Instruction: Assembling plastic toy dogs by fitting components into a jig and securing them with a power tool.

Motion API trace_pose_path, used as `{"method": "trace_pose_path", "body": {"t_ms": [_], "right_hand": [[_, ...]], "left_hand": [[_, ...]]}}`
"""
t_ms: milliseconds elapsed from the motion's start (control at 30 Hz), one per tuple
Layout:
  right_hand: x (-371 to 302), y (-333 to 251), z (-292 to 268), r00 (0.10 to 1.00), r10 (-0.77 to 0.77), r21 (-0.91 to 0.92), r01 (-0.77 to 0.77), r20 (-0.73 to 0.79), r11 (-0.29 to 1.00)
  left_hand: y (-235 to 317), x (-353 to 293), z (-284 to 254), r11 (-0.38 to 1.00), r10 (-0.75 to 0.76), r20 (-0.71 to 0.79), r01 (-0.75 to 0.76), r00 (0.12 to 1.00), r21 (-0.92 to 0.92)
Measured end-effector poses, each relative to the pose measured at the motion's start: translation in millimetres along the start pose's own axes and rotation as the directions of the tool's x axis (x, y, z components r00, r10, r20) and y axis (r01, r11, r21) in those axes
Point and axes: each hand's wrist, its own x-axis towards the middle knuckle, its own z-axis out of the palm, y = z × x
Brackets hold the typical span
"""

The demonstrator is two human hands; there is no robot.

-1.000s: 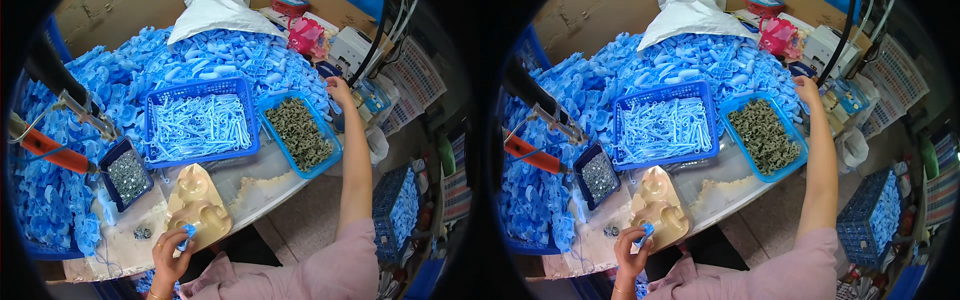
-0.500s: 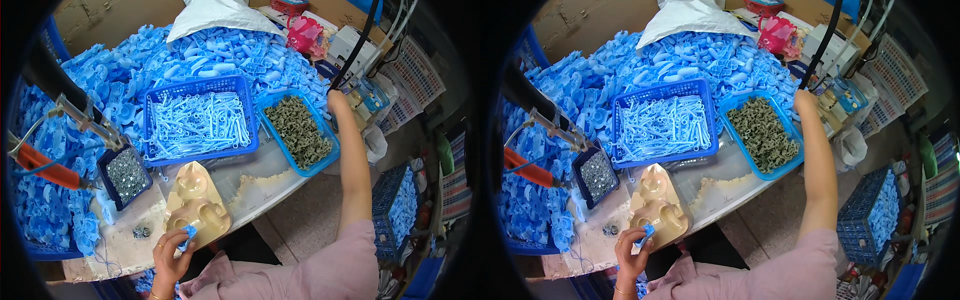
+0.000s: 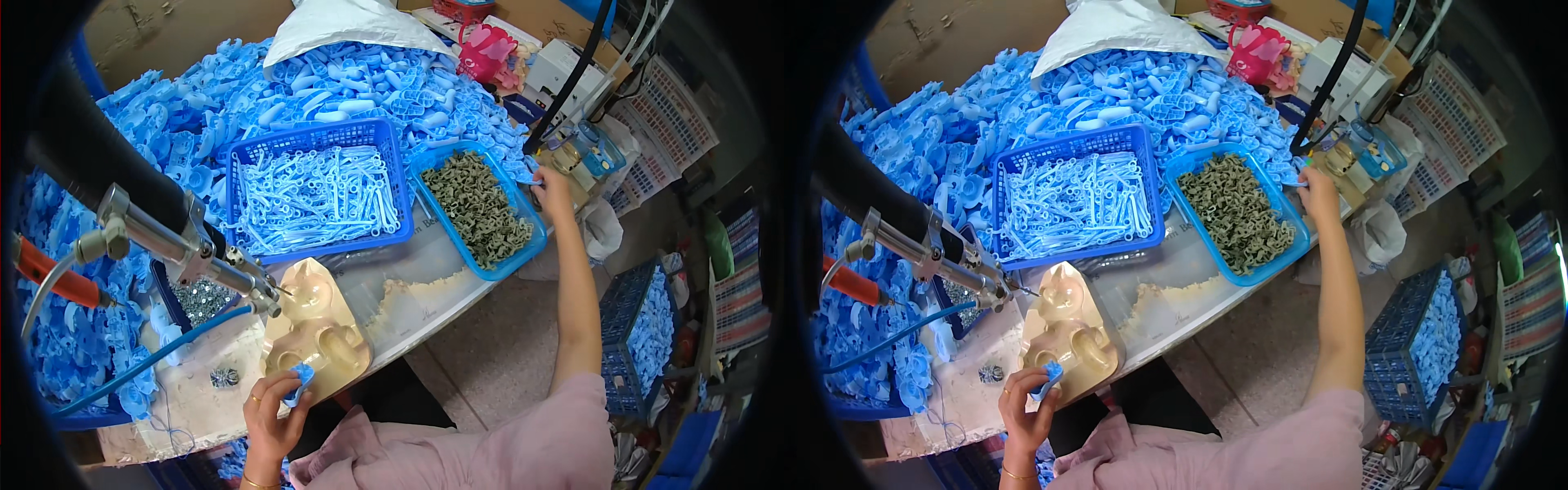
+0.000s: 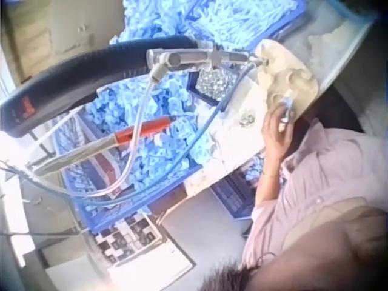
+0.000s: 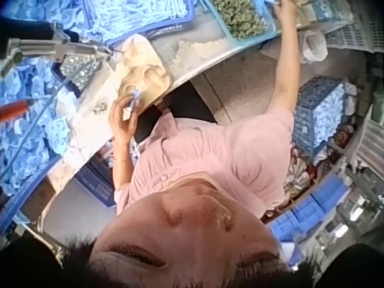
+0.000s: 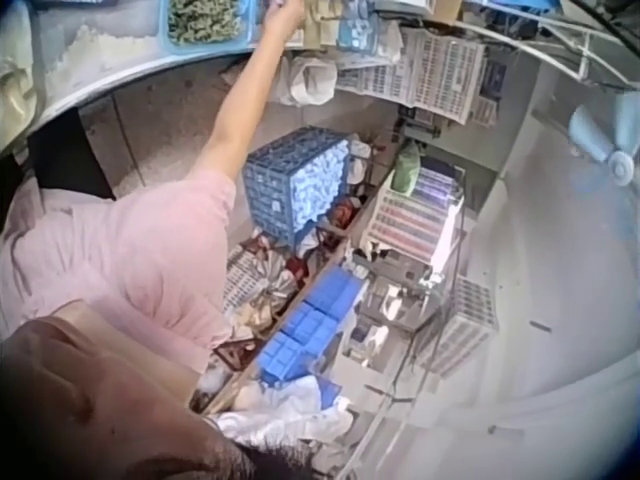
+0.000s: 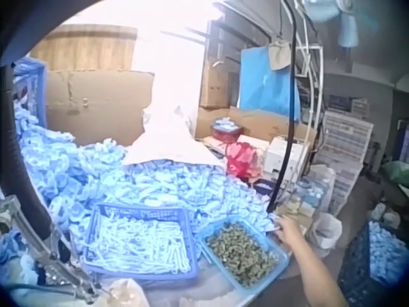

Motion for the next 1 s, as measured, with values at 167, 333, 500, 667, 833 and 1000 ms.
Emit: {"method": "trace_pose_path", "body": {"t_ms": [167,333,500,667,833,1000], "right_hand": [[0.9,-3.7,2.9,0.974,0.128,0.183,-0.163,0.188,0.969],[9.4,-6.5,19.8,0.992,-0.126,0.133,0.123,0.012,0.983],[58.4,-151.4,4.9,0.952,-0.274,0.307,0.304,-0.139,0.902],[115.1,-282.4,49.9,0.919,-0.385,0.511,0.374,-0.090,0.774],[159.6,-324.5,77.1,0.965,-0.145,0.074,0.132,0.219,0.988],[174.9,-286.0,94.3,0.930,-0.368,0.411,0.344,-0.023,0.844]], "left_hand": [[-2.8,-6.1,-4.7,1.000,-0.005,-0.044,0.006,0.999,0.025],[-4.1,-4.5,-7.3,0.999,0.043,-0.012,-0.042,0.999,0.022],[-7.4,-2.7,-8.1,0.995,0.080,-0.016,-0.079,0.997,0.061],[-5.4,1.7,-9.5,0.995,0.085,-0.029,-0.083,0.996,0.056],[-8.9,-2.1,-18.6,0.995,0.056,-0.033,-0.053,0.998,0.083],[-17.7,-13.1,-21.4,0.999,0.006,-0.081,-0.003,0.997,0.044]]}}
